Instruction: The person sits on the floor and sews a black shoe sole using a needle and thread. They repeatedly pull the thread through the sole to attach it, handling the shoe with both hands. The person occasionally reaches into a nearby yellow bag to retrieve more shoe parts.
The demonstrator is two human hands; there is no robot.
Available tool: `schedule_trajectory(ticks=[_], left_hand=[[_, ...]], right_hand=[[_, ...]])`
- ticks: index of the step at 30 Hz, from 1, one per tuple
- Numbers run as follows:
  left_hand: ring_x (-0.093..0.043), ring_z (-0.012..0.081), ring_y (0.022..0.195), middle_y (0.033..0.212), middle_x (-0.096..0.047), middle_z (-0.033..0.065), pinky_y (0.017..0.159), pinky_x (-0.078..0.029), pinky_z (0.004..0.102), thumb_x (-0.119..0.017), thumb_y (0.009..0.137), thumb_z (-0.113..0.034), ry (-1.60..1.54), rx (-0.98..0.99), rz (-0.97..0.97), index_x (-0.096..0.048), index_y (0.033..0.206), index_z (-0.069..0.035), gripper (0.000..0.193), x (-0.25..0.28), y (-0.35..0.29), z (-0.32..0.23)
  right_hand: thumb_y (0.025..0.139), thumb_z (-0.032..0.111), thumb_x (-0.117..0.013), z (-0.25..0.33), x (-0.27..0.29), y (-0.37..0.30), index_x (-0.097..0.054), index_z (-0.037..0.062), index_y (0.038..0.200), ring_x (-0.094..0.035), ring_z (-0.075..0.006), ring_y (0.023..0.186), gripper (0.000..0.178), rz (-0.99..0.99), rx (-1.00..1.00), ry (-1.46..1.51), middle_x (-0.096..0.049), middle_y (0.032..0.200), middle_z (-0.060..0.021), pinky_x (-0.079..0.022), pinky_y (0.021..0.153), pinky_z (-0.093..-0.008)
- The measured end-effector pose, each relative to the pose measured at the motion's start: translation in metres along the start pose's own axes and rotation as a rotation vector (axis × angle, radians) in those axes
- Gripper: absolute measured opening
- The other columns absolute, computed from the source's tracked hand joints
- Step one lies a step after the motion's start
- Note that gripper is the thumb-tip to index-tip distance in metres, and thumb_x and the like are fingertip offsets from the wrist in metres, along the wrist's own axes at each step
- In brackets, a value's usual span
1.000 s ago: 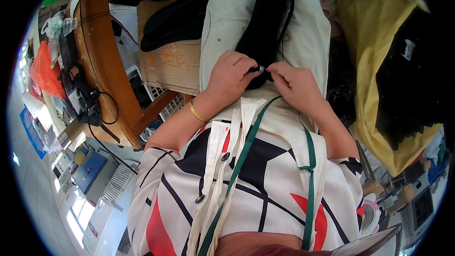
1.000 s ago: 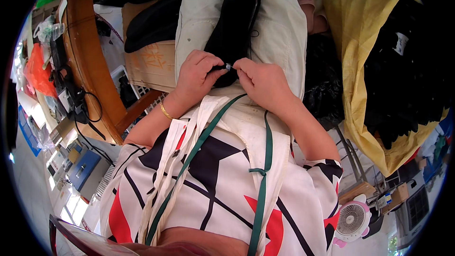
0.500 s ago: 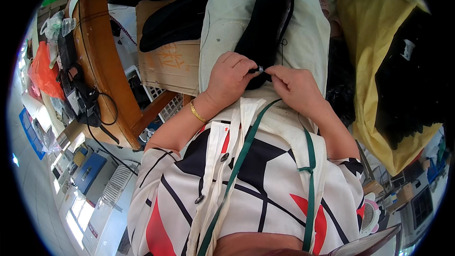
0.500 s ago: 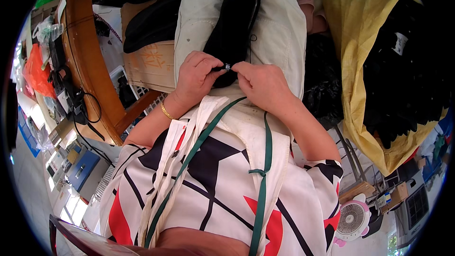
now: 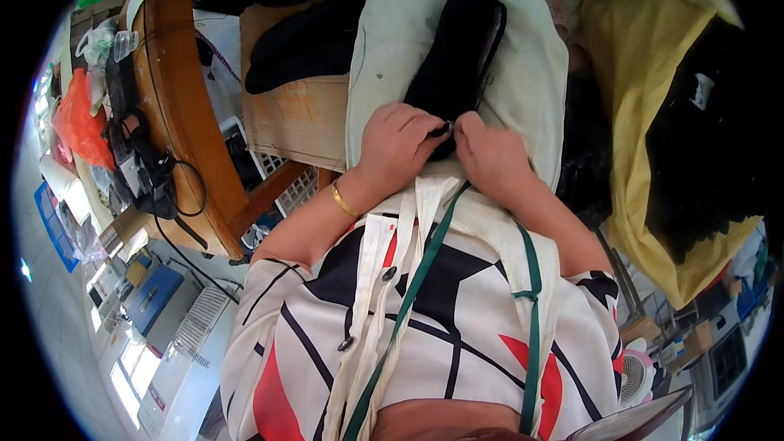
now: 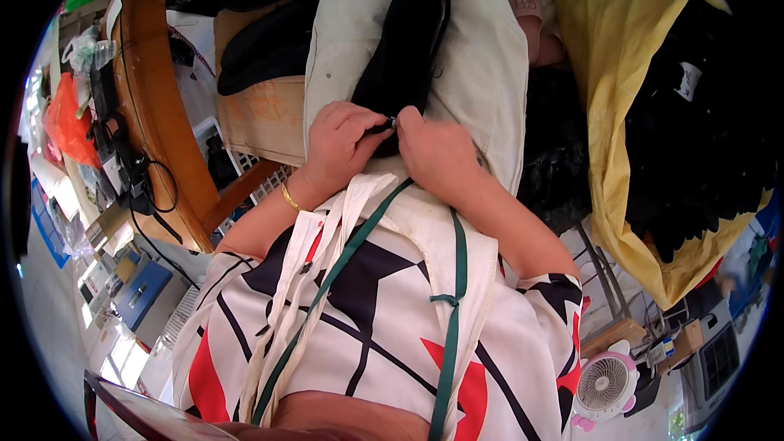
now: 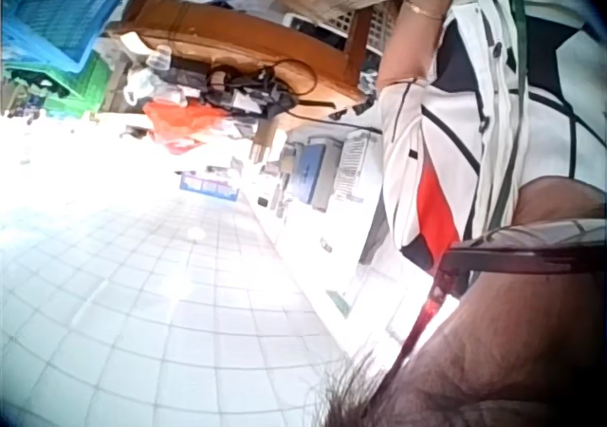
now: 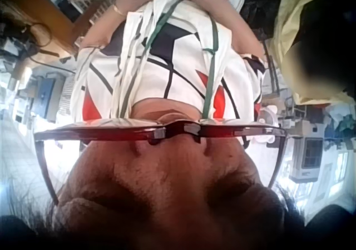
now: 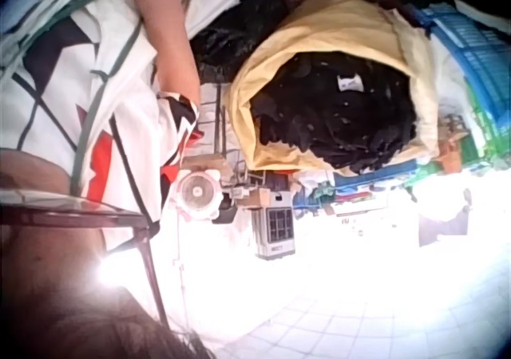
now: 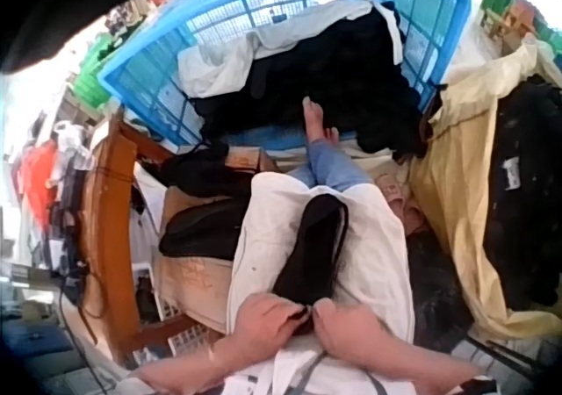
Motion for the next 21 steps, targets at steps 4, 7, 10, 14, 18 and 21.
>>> schedule_trajectory(ticks=[4, 7, 10, 14, 18, 21], left_hand=[[-0.059, 0.0295, 0.076, 0.083, -0.063, 0.0081, 0.068, -0.048, 0.0392, -0.075, 0.069, -0.006, -0.064, 0.096, -0.012, -0.068, 0.093, -0.008, 0.025, 0.0, -0.004, 0.0], [-0.058, 0.0302, 0.077, 0.084, -0.063, 0.0087, 0.068, -0.048, 0.0392, -0.075, 0.069, -0.005, -0.137, 0.092, 0.002, -0.069, 0.094, -0.007, 0.026, -0.005, -0.008, 0.005], [-0.058, 0.0302, 0.078, 0.085, -0.063, 0.0088, 0.068, -0.047, 0.0394, -0.074, 0.067, -0.004, -0.165, 0.06, 0.01, -0.069, 0.095, -0.006, 0.028, -0.009, -0.009, 0.007], [-0.058, 0.0292, 0.077, 0.085, -0.062, 0.0076, 0.069, -0.046, 0.0391, -0.074, 0.065, -0.002, -0.127, 0.034, 0.016, -0.069, 0.096, -0.007, 0.032, -0.006, -0.009, 0.007], [-0.057, 0.0275, 0.077, 0.084, -0.061, 0.006, 0.069, -0.046, 0.0381, -0.073, 0.064, -0.002, -0.093, 0.012, 0.032, -0.07, 0.096, -0.008, 0.032, -0.004, -0.007, 0.004], [-0.056, 0.0269, 0.076, 0.082, -0.06, 0.0053, 0.069, -0.045, 0.0383, -0.073, 0.063, -0.001, -0.092, -0.01, 0.027, -0.071, 0.095, -0.008, 0.032, -0.005, -0.007, 0.003]], right_hand=[[0.095, 0.015, -0.053, -0.01, -0.007, -0.003, -0.05, 0.0046, 0.099, -0.061, -0.0384, 0.058, 0.012, -0.074, -0.012, 0.183, -0.062, 0.066, -0.0176, -0.048, 0.053, -0.0484], [0.097, 0.015, -0.052, -0.013, -0.006, 0.002, -0.049, 0.0032, 0.101, -0.063, -0.0386, 0.063, 0.013, -0.047, -0.098, 0.333, -0.064, 0.071, -0.0192, -0.049, 0.058, -0.0482], [0.097, 0.015, -0.052, -0.012, -0.001, 0.012, -0.049, 0.0018, 0.103, -0.063, -0.0372, 0.068, 0.014, -0.029, -0.15, 0.494, -0.064, 0.076, -0.0202, -0.049, 0.062, -0.0466], [0.097, 0.016, -0.054, -0.01, 0.007, 0.02, -0.053, 0.0031, 0.102, -0.063, -0.0339, 0.071, 0.014, 0.139, -0.267, 0.617, -0.064, 0.081, -0.0178, -0.049, 0.064, -0.0425], [0.094, 0.017, -0.058, -0.004, 0.022, 0.021, -0.058, 0.0049, 0.095, -0.062, -0.0315, 0.073, 0.013, -0.089, -0.043, 0.381, -0.063, 0.085, -0.0113, -0.049, 0.062, -0.0391], [0.093, 0.018, -0.06, -0.007, 0.014, 0.024, -0.059, 0.0044, 0.093, -0.061, -0.0309, 0.074, 0.013, -0.096, 0.082, 0.352, -0.06, 0.086, -0.0088, -0.049, 0.059, -0.0385]])
Point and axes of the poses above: each hand's wrist, its own y-axis towards the middle knuckle, its own x-axis out of the back of the hand, z = x × y, the point moved 4 cm from there along y, towards the middle knuckle
